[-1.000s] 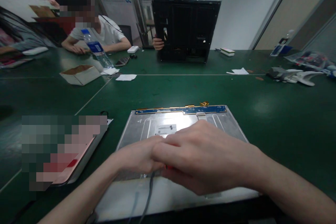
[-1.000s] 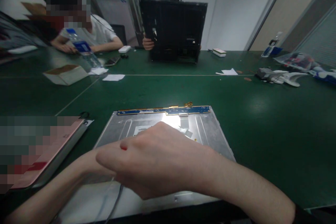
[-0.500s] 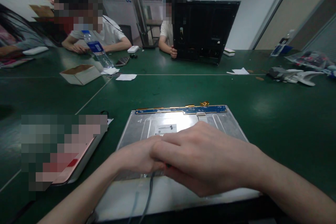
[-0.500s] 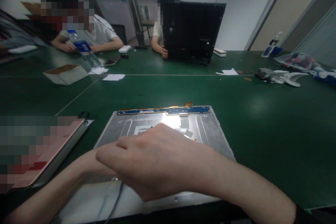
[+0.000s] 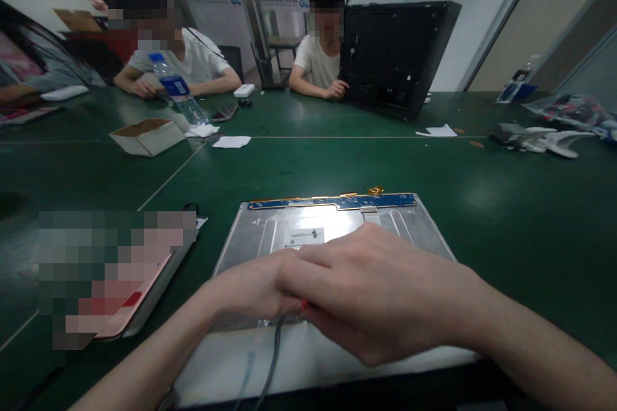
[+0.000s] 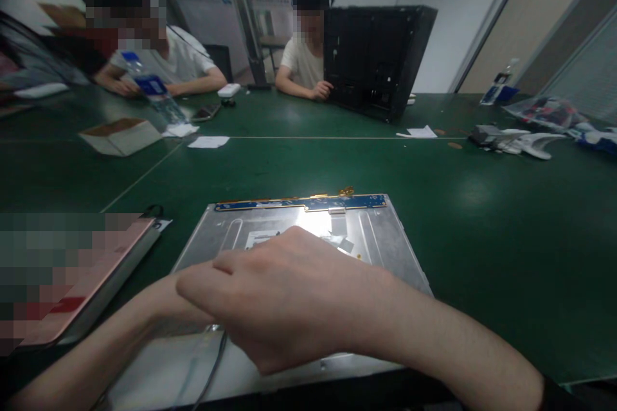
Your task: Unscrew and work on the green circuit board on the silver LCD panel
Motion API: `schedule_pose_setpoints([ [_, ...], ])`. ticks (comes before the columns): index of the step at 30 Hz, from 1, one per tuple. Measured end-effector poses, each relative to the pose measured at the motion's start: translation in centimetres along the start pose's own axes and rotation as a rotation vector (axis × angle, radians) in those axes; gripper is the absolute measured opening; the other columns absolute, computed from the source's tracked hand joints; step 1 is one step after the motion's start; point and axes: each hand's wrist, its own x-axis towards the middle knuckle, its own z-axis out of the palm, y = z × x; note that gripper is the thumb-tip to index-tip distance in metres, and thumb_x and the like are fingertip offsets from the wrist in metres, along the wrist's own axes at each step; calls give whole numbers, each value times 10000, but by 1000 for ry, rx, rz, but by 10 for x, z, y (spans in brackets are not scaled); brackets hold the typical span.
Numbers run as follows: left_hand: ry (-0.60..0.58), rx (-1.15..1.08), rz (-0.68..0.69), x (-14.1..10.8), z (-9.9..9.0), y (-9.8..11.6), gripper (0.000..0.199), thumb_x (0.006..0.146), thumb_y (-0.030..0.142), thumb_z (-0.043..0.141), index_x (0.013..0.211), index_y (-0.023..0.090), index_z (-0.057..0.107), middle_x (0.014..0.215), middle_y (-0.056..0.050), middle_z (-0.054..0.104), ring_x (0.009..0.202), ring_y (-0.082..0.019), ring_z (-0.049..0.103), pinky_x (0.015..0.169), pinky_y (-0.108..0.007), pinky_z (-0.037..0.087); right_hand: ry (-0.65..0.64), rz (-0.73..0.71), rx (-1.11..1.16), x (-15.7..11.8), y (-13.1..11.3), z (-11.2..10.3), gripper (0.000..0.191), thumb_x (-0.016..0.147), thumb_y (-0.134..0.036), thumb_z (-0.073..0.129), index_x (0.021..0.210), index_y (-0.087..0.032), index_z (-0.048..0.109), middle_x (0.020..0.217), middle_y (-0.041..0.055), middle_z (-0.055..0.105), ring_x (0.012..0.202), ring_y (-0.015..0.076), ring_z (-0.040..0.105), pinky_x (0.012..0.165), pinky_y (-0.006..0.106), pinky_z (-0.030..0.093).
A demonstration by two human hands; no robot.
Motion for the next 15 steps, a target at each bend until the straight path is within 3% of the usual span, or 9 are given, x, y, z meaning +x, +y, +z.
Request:
schedule_pose_setpoints([
  [6, -48, -26, 5, -1, 3, -6, 163, 692, 137, 609, 800, 175, 725, 846, -2, 694, 789, -187, 610, 758, -255, 501, 46, 13, -49, -1, 1, 3, 139, 973, -298, 502, 1056, -187, 512, 886, -9, 654, 661, 129, 500, 523, 302, 260],
  [15, -24, -55, 37, 2, -3, 1, 90, 737, 235, 641, 792, 201, 703, 826, 15, 670, 740, -171, 574, 696, -239, 508, -7, 3, 9, -1, 0, -1, 223, 830, -146, 541, 1051, -161, 510, 959, 16, 632, 697, 137, 491, 513, 301, 310],
])
